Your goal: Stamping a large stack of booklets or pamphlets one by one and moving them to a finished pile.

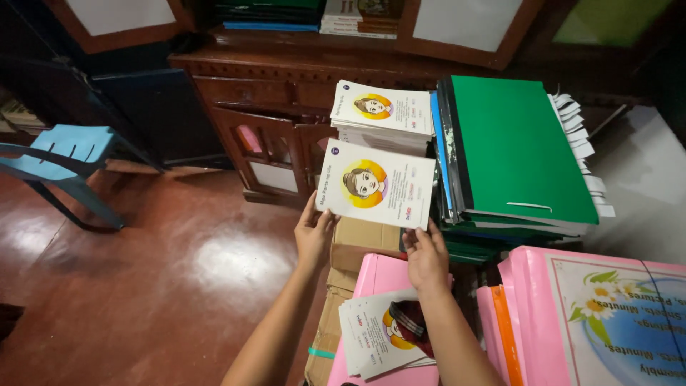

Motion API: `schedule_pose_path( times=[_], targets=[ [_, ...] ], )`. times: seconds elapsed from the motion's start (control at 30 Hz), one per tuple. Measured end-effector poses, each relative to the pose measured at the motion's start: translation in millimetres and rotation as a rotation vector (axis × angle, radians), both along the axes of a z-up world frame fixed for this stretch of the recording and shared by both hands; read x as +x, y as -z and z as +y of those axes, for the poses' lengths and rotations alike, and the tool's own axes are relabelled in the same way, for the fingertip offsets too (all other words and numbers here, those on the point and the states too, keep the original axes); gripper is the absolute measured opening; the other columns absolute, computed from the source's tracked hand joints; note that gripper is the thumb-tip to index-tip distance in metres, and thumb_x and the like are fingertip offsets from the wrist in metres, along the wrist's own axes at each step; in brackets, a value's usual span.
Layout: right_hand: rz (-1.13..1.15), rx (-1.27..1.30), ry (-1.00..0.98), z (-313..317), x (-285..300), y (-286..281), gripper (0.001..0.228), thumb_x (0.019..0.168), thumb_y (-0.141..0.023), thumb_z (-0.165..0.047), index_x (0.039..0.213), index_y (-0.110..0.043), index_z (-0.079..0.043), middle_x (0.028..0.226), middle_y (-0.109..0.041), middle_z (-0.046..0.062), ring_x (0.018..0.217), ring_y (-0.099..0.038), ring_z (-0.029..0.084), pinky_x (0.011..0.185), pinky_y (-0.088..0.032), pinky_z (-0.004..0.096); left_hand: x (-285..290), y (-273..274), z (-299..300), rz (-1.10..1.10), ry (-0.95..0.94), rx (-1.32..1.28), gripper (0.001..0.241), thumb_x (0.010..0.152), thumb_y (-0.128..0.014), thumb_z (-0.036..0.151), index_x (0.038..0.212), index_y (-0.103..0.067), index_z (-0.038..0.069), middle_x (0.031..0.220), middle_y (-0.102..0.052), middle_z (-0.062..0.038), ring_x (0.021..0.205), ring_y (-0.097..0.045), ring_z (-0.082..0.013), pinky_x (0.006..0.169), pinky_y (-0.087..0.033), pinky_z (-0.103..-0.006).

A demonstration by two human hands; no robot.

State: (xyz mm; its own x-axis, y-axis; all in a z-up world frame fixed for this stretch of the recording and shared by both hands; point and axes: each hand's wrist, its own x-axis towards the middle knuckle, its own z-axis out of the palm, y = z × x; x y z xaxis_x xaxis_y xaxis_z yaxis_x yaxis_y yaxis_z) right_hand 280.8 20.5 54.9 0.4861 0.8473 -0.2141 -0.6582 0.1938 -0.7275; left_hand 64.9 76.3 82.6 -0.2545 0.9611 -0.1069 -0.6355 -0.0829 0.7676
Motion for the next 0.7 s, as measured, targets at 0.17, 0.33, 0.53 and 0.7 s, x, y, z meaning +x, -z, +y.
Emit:
schedule_pose_path(
  times=[0.17, 0.33, 0.53, 0.7],
  targets=[
    [-0.010, 0.015, 0.009, 24, 8, -2, 0.037, 0.097, -0.063, -0.002, 0.131, -0.063, -0.016, 0.106, -0.065, 0.008, 0.095, -0.071, 0.022, 0.087, -0.065, 0.035, 5, -12, 17, 0.001, 0.004, 0.044, 0.054, 0.096, -0.060, -0.009, 0.147, -0.055, 0.009, 0.110, -0.062, -0.016, 0.092, -0.068, -0.0214, 0.086, -0.066, -0.0419],
    [0.013, -0.023, 0.022, 44, 7, -20, 0.035, 0.096, -0.063, -0.001, 0.128, -0.064, -0.016, 0.102, -0.067, 0.007, 0.093, -0.071, 0.021, 0.087, -0.065, 0.033, 11, -22, 38, 0.118, -0.016, 0.056, 0.053, 0.096, -0.061, -0.008, 0.146, -0.058, 0.012, 0.110, -0.062, -0.016, 0.091, -0.062, -0.0171, 0.084, -0.067, -0.0419],
    [0.056, -0.039, 0.033, 73, 3, -26, 0.035, 0.096, -0.063, -0.001, 0.127, -0.064, -0.017, 0.100, -0.067, 0.008, 0.093, -0.071, 0.020, 0.088, -0.065, 0.032, 13, -19, 74, 0.132, -0.060, 0.089, 0.055, 0.094, -0.063, -0.009, 0.144, -0.059, 0.012, 0.110, -0.063, -0.017, 0.091, -0.067, -0.0172, 0.082, -0.068, -0.0415],
    [0.064, -0.059, 0.083, 98, -1, -39, 0.037, 0.096, -0.061, 0.000, 0.129, -0.063, -0.016, 0.099, -0.062, 0.008, 0.087, -0.068, 0.019, 0.085, -0.066, 0.032, 12, -15, 103, 0.230, -0.057, 0.068, 0.054, 0.094, -0.063, -0.009, 0.144, -0.059, 0.010, 0.121, -0.058, -0.025, 0.096, -0.064, -0.0211, 0.084, -0.067, -0.0401]
  ],
)
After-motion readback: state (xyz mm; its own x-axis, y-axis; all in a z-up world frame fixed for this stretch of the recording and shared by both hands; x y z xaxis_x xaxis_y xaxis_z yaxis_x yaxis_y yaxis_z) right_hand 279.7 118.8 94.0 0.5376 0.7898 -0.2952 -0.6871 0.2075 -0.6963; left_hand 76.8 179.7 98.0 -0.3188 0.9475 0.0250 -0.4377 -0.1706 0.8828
